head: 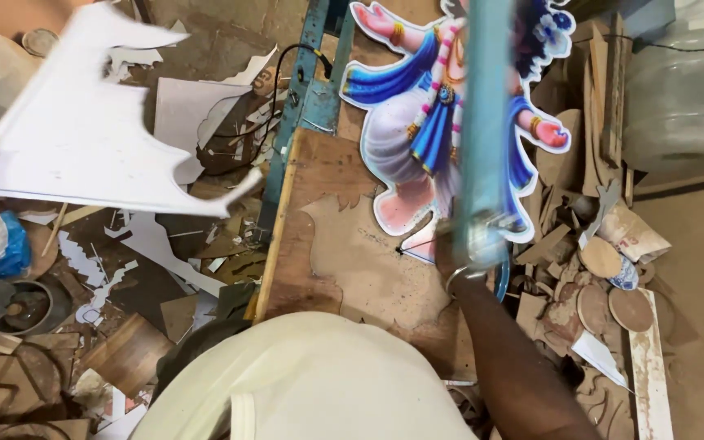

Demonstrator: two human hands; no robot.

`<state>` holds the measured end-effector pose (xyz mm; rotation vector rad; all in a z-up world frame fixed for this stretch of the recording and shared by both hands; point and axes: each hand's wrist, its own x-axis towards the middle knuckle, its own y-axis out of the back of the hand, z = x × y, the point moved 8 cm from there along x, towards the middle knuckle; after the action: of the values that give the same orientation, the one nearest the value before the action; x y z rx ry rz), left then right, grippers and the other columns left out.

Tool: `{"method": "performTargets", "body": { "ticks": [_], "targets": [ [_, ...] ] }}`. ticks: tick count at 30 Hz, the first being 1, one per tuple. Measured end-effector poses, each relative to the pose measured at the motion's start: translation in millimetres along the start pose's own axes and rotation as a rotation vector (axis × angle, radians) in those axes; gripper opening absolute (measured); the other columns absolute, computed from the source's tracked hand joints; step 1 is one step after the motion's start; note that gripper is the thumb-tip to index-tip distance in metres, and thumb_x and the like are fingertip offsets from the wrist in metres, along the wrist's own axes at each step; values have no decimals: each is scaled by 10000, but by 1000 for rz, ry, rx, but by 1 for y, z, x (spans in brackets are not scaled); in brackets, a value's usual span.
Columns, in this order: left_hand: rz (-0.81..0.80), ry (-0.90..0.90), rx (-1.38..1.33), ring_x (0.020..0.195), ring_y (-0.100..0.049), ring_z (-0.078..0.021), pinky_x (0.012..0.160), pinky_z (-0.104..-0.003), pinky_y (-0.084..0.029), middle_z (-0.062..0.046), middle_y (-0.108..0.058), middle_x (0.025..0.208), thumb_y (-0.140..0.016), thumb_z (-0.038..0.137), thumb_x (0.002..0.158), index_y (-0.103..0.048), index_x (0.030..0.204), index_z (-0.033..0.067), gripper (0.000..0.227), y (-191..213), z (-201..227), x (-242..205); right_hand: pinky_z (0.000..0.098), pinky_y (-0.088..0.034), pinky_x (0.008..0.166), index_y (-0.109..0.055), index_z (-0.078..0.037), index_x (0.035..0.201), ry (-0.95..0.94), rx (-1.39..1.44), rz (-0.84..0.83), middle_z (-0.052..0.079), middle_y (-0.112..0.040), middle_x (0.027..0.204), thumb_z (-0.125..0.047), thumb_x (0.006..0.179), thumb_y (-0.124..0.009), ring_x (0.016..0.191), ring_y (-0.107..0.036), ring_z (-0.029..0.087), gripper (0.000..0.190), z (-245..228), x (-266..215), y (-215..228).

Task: Cutting out a printed graphic from a cardboard sheet using a jigsaw or scrolls saw.

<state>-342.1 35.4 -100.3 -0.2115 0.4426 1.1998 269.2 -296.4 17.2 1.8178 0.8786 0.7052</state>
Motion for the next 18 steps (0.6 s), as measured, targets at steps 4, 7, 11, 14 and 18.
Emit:
{"method": "performTargets", "body": {
  "ticks": [4, 7, 11, 14, 18],
  "targets": [
    [150, 126, 260, 1081, -685, -367, 929, -484, -540, -289, -673, 1245, -423, 507, 1174, -556, 1393, -72, 633, 10, -26, 6, 422, -413, 1065, -285, -60, 1611, 38, 9, 26, 248, -507, 1490, -372, 1082, -389, 1298, -526, 321, 623, 11, 6, -8],
    [270, 222, 450, 1106, -685, -429, 958, -524, -524, -331, -685, 1262, -452, 510, 1181, -598, 1360, -106, 658, 22, -45, 5, 427, -410, 1072, -288, -57, 1611, 74, 16, 42, 248, -502, 1497, -367, 1080, -394, 1305, -522, 329, 624, 19, 12, -15],
    [385, 293, 639, 1132, -683, -491, 988, -564, -508, -373, -697, 1279, -481, 512, 1187, -639, 1327, -140, 686, 16, -61, 33, 432, -405, 1081, -292, -53, 1611, 116, 25, 90, 249, -494, 1506, -360, 1076, -401, 1314, -516, 339, 626, 28, 27, -15],
    [248, -52, 695, 1206, -560, -493, 988, -553, -445, -379, -549, 1354, -609, 475, 1088, -454, 1486, -113, 727, -58, -48, 61, 437, -402, 1089, -296, -50, 1611, 137, 34, 118, 249, -489, 1513, -354, 1073, -406, 1321, -512, 347, 628, 34, 32, -16],
    [190, -317, 544, 1278, -582, -421, 1061, -499, -456, -299, -604, 1385, -668, 435, 963, -569, 1402, -73, 679, -167, 13, 44, 443, -397, 1098, -300, -46, 1610, 151, 44, 130, 249, -481, 1522, -347, 1069, -414, 1331, -506, 358, 630, 44, 23, -25]
  ]
}}
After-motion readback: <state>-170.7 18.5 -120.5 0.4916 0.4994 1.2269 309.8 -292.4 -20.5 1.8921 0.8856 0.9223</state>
